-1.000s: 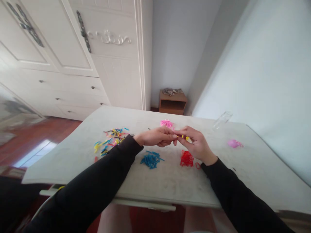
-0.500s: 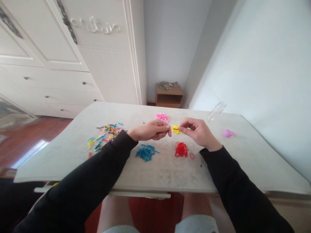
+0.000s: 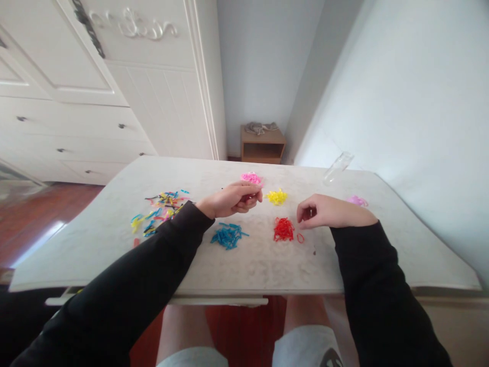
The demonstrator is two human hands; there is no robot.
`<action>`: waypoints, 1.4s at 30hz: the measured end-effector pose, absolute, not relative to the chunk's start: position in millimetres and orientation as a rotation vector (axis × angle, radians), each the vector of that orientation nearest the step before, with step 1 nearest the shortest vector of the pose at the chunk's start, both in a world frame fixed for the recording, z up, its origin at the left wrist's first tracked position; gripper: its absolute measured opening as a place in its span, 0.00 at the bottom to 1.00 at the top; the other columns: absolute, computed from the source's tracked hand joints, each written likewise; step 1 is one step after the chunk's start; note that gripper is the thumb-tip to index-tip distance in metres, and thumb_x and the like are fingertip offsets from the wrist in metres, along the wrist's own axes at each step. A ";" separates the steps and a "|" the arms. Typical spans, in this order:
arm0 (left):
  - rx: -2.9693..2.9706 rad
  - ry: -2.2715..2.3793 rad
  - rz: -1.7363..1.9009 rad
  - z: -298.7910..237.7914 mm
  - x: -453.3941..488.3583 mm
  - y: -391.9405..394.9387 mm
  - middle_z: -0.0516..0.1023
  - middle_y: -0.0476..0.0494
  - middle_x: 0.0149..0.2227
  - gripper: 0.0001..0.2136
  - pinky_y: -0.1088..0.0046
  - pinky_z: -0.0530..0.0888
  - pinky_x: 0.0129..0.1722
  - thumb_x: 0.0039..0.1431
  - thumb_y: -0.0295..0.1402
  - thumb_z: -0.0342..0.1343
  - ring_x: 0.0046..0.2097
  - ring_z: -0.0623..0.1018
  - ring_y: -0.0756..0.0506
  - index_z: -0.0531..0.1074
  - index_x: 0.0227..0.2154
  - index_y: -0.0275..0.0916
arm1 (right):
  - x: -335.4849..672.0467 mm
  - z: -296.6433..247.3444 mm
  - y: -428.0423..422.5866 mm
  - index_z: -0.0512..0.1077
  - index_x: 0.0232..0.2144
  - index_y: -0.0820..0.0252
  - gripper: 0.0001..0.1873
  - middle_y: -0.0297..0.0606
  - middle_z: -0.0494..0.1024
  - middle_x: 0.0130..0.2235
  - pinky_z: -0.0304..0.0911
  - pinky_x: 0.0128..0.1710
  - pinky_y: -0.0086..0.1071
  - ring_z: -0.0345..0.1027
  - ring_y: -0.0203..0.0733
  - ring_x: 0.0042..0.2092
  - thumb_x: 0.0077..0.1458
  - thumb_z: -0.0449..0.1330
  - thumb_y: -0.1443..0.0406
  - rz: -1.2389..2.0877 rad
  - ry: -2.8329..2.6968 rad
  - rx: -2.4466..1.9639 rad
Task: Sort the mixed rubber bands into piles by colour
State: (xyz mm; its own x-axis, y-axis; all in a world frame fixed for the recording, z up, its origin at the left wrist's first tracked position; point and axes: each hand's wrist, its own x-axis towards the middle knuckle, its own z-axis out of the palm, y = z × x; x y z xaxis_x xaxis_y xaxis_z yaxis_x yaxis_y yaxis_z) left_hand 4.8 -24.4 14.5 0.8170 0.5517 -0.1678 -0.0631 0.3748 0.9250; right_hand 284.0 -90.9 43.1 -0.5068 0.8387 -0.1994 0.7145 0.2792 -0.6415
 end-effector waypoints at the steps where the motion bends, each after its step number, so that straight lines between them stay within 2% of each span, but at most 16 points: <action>1: 1.113 0.510 0.424 14.8 4.7 -24.2 0.58 0.54 0.20 0.14 0.85 0.49 0.15 0.64 0.37 0.58 0.18 0.51 0.58 0.72 0.26 0.32 | 287.9 41.7 -91.7 0.82 0.30 0.57 0.09 0.35 0.80 0.28 0.64 0.31 0.32 0.71 0.40 0.30 0.49 0.68 0.59 1.077 -2.359 -1.504; 6: 1.016 0.531 0.471 15.8 6.9 -23.0 0.58 0.53 0.20 0.13 0.86 0.50 0.14 0.64 0.32 0.55 0.18 0.53 0.58 0.70 0.24 0.33 | 289.5 31.2 -95.6 0.81 0.24 0.56 0.09 0.34 0.81 0.26 0.61 0.28 0.32 0.71 0.42 0.29 0.41 0.71 0.58 1.343 -2.317 -1.699; 10: 0.908 0.570 0.504 16.8 8.9 -22.4 0.56 0.54 0.20 0.12 0.86 0.50 0.14 0.63 0.31 0.54 0.18 0.53 0.57 0.70 0.24 0.33 | 277.0 32.0 -95.8 0.80 0.22 0.59 0.09 0.34 0.78 0.23 0.59 0.28 0.32 0.67 0.39 0.28 0.42 0.68 0.58 1.375 -2.377 -1.720; 14: 0.846 0.564 0.481 18.3 9.1 -22.8 0.57 0.53 0.21 0.15 0.87 0.50 0.13 0.67 0.37 0.54 0.18 0.54 0.57 0.72 0.27 0.32 | 273.8 40.0 -94.3 0.79 0.26 0.61 0.09 0.36 0.79 0.27 0.60 0.32 0.33 0.69 0.41 0.30 0.47 0.64 0.61 1.134 -2.381 -1.755; 17: 0.810 0.566 0.440 18.8 9.9 -24.1 0.59 0.51 0.22 0.20 0.86 0.49 0.13 0.70 0.41 0.49 0.18 0.55 0.57 0.72 0.27 0.31 | 274.7 43.6 -93.7 0.79 0.28 0.60 0.09 0.36 0.80 0.28 0.60 0.34 0.34 0.70 0.42 0.32 0.50 0.62 0.61 0.946 -2.312 -1.748; 22: 0.827 0.564 0.400 16.4 12.6 -25.9 0.60 0.50 0.22 0.23 0.85 0.48 0.13 0.71 0.45 0.48 0.19 0.54 0.56 0.73 0.28 0.31 | 272.6 42.6 -94.4 0.79 0.28 0.60 0.09 0.36 0.81 0.29 0.60 0.33 0.34 0.70 0.42 0.31 0.50 0.63 0.60 1.107 -2.380 -1.680; 26: 0.888 0.537 0.353 14.5 13.5 -27.3 0.63 0.48 0.23 0.25 0.84 0.48 0.14 0.71 0.47 0.45 0.19 0.54 0.56 0.76 0.35 0.28 | 268.0 44.2 -95.7 0.79 0.29 0.60 0.07 0.35 0.79 0.28 0.60 0.32 0.33 0.68 0.39 0.29 0.53 0.61 0.63 0.767 -2.257 -1.622; 29: 0.919 0.517 0.307 14.9 14.0 -30.0 0.64 0.47 0.24 0.27 0.82 0.48 0.14 0.72 0.47 0.41 0.20 0.54 0.55 0.76 0.38 0.28 | 257.9 45.9 -97.3 0.79 0.31 0.60 0.06 0.35 0.78 0.28 0.59 0.31 0.33 0.67 0.37 0.29 0.54 0.63 0.64 0.639 -2.124 -1.489; 36: 0.936 0.483 0.242 14.2 18.8 -40.1 0.64 0.47 0.25 0.26 0.82 0.47 0.15 0.72 0.50 0.40 0.20 0.56 0.55 0.72 0.33 0.32 | 217.2 35.0 -98.3 0.79 0.29 0.60 0.07 0.33 0.74 0.28 0.56 0.30 0.32 0.61 0.34 0.29 0.57 0.66 0.63 0.476 -1.997 -1.183; 42: 0.985 0.478 0.249 8.3 22.4 -44.8 0.63 0.49 0.24 0.22 0.83 0.47 0.15 0.71 0.49 0.42 0.20 0.55 0.55 0.67 0.31 0.35 | 206.0 24.5 -96.9 0.75 0.25 0.61 0.08 0.31 0.69 0.26 0.55 0.31 0.32 0.60 0.33 0.29 0.56 0.66 0.68 0.480 -2.052 -1.179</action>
State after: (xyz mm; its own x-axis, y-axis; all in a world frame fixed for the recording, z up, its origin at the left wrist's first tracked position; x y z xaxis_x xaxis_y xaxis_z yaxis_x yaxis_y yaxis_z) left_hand 22.4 -44.8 8.3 0.8695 0.4115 -0.2731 0.0115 0.5360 0.8442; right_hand 206.0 -96.9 24.5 -0.3310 0.8571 0.3948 0.5930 0.5143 -0.6195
